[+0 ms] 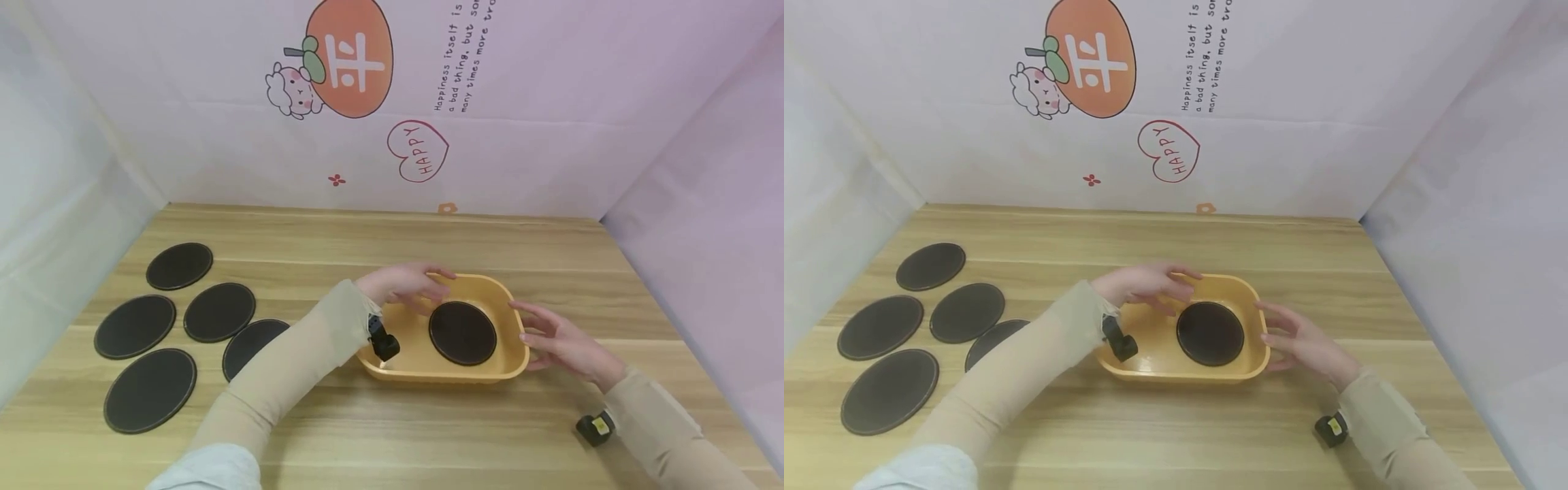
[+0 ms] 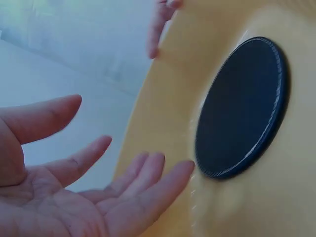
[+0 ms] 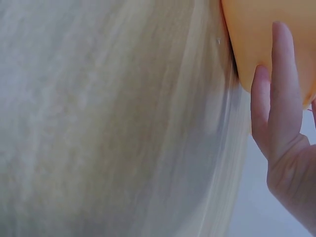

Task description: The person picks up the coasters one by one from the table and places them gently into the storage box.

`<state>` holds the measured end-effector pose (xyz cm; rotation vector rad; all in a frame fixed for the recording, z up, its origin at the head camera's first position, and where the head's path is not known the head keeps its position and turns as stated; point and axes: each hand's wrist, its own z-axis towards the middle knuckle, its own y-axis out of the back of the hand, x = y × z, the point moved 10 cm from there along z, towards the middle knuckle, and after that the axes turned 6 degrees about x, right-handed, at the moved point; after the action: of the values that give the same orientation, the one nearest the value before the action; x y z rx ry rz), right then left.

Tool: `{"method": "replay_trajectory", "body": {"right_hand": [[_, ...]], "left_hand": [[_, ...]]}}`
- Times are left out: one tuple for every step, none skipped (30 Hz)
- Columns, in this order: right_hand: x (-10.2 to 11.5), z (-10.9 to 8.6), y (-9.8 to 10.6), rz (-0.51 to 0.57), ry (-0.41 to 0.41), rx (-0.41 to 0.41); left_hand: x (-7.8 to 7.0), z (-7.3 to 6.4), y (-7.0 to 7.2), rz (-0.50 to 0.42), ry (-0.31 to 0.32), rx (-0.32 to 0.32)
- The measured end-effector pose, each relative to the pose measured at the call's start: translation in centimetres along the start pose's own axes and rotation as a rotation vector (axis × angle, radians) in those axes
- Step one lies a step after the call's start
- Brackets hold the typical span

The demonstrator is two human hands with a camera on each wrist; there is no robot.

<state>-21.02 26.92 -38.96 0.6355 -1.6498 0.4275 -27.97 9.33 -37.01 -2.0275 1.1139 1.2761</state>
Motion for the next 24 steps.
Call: {"method": "replay_trajectory", "body": {"right_hand": [[0.1,0.0,0.0,-0.006,0.001,-0.003],[0.1,0.1,-0.1,-0.011,0.0,-0.006],[0.1,0.1,-0.1,-0.014,-0.001,-0.007],[0.2,0.1,-0.1,-0.015,-0.001,-0.009],[0.2,0.1,-0.1,-0.016,-0.002,-0.009],[0.2,0.1,-0.1,-0.014,-0.001,-0.01],[0.3,0.1,-0.1,-0.012,-0.001,-0.009],[0.3,0.1,-0.2,-0.009,0.001,-0.01],[0.3,0.0,-0.2,-0.008,0.003,-0.01],[0.3,0.1,-0.1,-0.007,0.003,-0.012],[0.3,0.1,-0.1,-0.006,0.003,-0.012],[0.3,0.1,-0.1,-0.008,0.003,-0.015],[0.3,0.1,-0.1,-0.013,0.001,-0.018],[0.3,0.1,-0.1,-0.016,-0.002,-0.021],[0.2,0.1,0.0,-0.022,-0.006,-0.026],[0.2,0.1,0.0,-0.03,-0.011,-0.031],[0.1,0.1,0.1,-0.034,-0.018,-0.036],[0.1,0.1,0.1,-0.038,-0.023,-0.041],[0.1,0.0,0.1,-0.041,-0.027,-0.045],[0.1,0.0,0.2,-0.042,-0.031,-0.049],[0.1,0.0,0.2,-0.043,-0.035,-0.052],[0.0,0.0,0.2,-0.043,-0.038,-0.054],[0.1,0.0,0.2,-0.041,-0.038,-0.055],[0.1,0.0,0.2,-0.043,-0.036,-0.055]], "left_hand": [[-0.2,-0.3,0.3,-0.002,-0.002,-0.005],[-0.4,-0.6,0.7,-0.006,-0.004,-0.012],[-0.4,-0.9,1.1,-0.005,-0.005,-0.021],[-0.5,-1.3,1.5,-0.01,-0.005,-0.031],[-0.5,-1.7,2.0,-0.013,-0.005,-0.045],[-0.5,-2.0,2.5,-0.02,-0.007,-0.058],[-0.4,-2.4,2.9,-0.021,-0.009,-0.068],[-0.4,-2.8,3.3,-0.026,-0.012,-0.074],[-0.3,-3.2,3.7,-0.031,-0.014,-0.078],[-0.2,-3.5,4.0,-0.034,-0.018,-0.079],[-0.1,-3.8,4.4,-0.035,-0.019,-0.081],[0.0,-4.1,4.6,-0.037,-0.021,-0.079],[0.1,-4.5,4.9,-0.03,-0.02,-0.08],[0.2,-4.9,5.1,-0.028,-0.021,-0.083],[0.3,-5.2,5.3,-0.02,-0.021,-0.086],[0.5,-5.5,5.5,-0.017,-0.023,-0.086],[0.6,-5.8,5.7,-0.019,-0.026,-0.086],[0.8,-6.2,5.8,-0.023,-0.028,-0.085],[1.1,-6.5,6.0,-0.024,-0.03,-0.084],[1.3,-6.8,6.2,-0.032,-0.032,-0.085],[1.6,-7.1,6.4,-0.04,-0.034,-0.086],[1.9,-7.4,6.6,-0.05,-0.036,-0.092],[2.2,-7.7,6.7,-0.058,-0.041,-0.097],[2.5,-8.0,6.9,-0.066,-0.045,-0.105]]}}
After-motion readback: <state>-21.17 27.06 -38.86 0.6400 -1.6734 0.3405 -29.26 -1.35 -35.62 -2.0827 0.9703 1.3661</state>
